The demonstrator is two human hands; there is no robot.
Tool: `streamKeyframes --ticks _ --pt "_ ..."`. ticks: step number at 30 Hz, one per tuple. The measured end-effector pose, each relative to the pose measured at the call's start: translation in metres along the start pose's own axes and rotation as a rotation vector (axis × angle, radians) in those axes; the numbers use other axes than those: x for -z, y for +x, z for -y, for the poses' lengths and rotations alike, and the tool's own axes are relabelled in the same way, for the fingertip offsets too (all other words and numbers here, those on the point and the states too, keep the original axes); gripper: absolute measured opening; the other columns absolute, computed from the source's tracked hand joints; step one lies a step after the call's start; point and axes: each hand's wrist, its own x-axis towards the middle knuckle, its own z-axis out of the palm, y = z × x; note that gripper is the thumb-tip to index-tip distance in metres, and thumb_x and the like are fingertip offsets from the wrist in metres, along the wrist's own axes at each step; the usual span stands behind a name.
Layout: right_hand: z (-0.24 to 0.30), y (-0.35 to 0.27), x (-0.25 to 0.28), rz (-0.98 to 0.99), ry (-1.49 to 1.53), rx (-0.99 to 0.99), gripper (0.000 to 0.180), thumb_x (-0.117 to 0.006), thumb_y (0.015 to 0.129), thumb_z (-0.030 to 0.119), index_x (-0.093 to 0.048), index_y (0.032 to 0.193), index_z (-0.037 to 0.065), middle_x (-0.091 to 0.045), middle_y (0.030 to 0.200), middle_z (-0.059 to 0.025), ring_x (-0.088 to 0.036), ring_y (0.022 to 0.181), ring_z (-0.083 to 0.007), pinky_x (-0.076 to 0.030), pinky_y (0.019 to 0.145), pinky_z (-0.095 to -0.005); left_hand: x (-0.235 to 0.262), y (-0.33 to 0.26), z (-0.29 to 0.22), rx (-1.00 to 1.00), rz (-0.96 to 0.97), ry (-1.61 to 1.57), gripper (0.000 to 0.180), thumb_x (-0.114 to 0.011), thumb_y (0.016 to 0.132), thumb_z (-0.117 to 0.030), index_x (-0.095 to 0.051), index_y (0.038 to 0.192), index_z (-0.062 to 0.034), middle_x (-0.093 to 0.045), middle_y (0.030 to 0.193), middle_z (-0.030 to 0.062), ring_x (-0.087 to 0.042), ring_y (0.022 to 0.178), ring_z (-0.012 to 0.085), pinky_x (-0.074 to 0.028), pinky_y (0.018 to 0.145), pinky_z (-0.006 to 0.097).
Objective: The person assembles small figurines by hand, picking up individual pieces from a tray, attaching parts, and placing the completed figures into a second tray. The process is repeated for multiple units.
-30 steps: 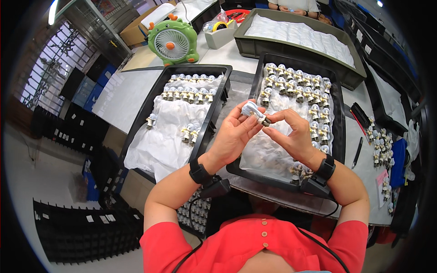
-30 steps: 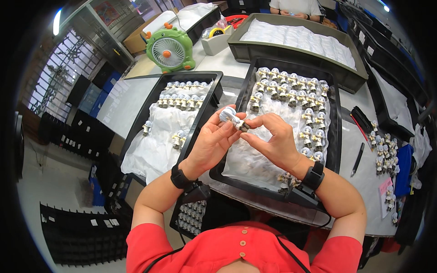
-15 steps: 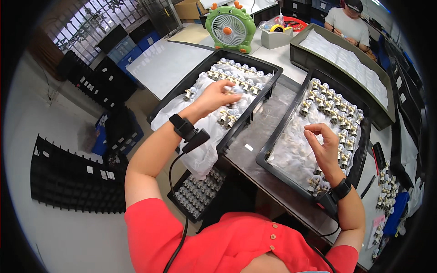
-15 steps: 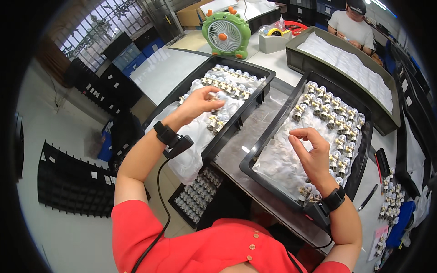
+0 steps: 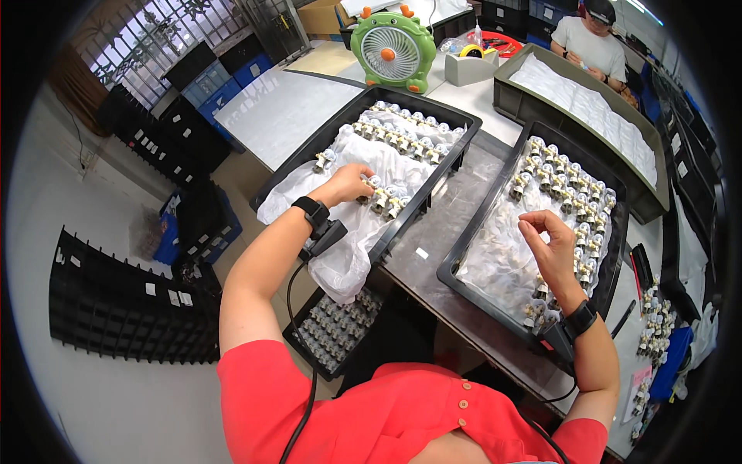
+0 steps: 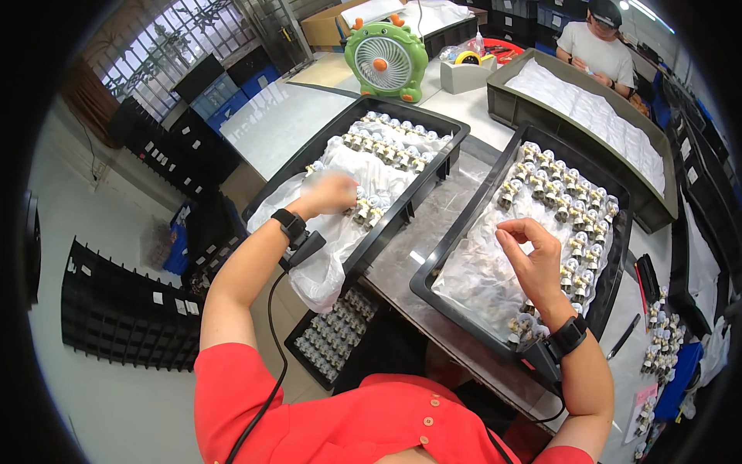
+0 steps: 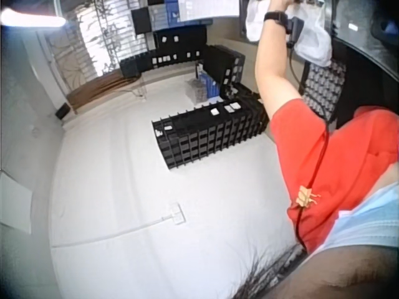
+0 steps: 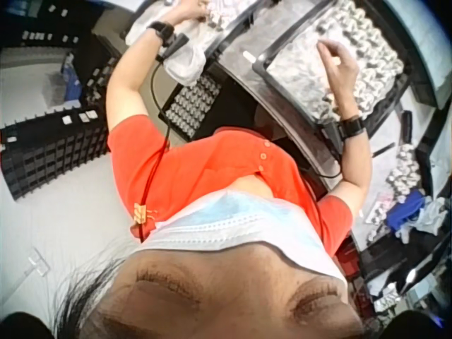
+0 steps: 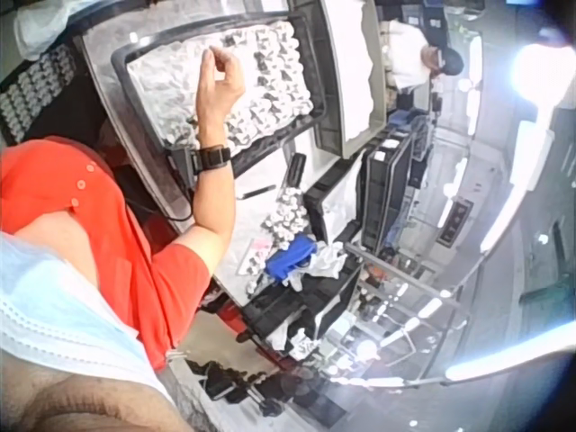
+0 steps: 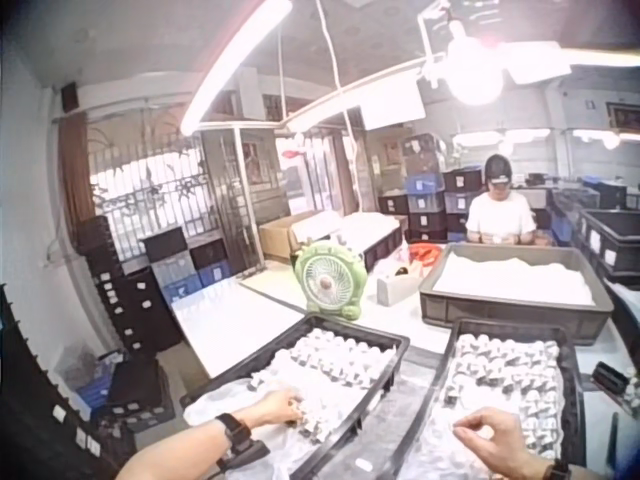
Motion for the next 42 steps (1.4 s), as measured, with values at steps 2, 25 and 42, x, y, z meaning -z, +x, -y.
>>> streamKeyframes --ticks 2,25,42 --pt "-0.001 0.001 0.002 0.007 -0.015 -0.008 0.010 -0.066 0.081 0.008 -0.065 0.087 0.000 -0.065 0.077 -0.0059 -0.059 0.069 -0.0111 -0.047 0.065 -0.0239 0.001 0.000 -0.003 -0.021 0.004 0.003 0.040 -0.067 0.072 -0.007 -0.058 0.110 0.0015 -0.066 0.084 0.0124 -0.063 0.072 0.0161 -0.050 0.064 0.028" --pt "-0.014 -0.005 0.044 0.710 -0.799 -0.321 0.039 -0.073 0.060 0.020 -0.059 0.092 0.001 -0.064 0.084 -0.0180 -0.063 0.082 -0.0340 -0.051 0.073 -0.0400 -0.130 -0.068 -0.186 -0.453 0.631 -0.592 0.040 -0.061 0.087 -0.010 -0.050 0.126 -0.0028 -0.053 0.119 0.0087 -0.055 0.099 0.0108 -0.045 0.087 0.026" --pt "0.020 0.005 0.025 0.118 0.075 0.135 0.045 -0.074 0.072 0.007 -0.056 0.113 0.006 -0.062 0.105 -0.0048 -0.060 0.091 -0.0143 -0.049 0.073 -0.0259 -0.131 -0.075 -0.181 -0.194 0.712 -1.200 0.049 -0.053 0.094 -0.024 -0.034 0.135 -0.0059 -0.052 0.119 0.0064 -0.056 0.108 0.0163 -0.048 0.092 0.035"
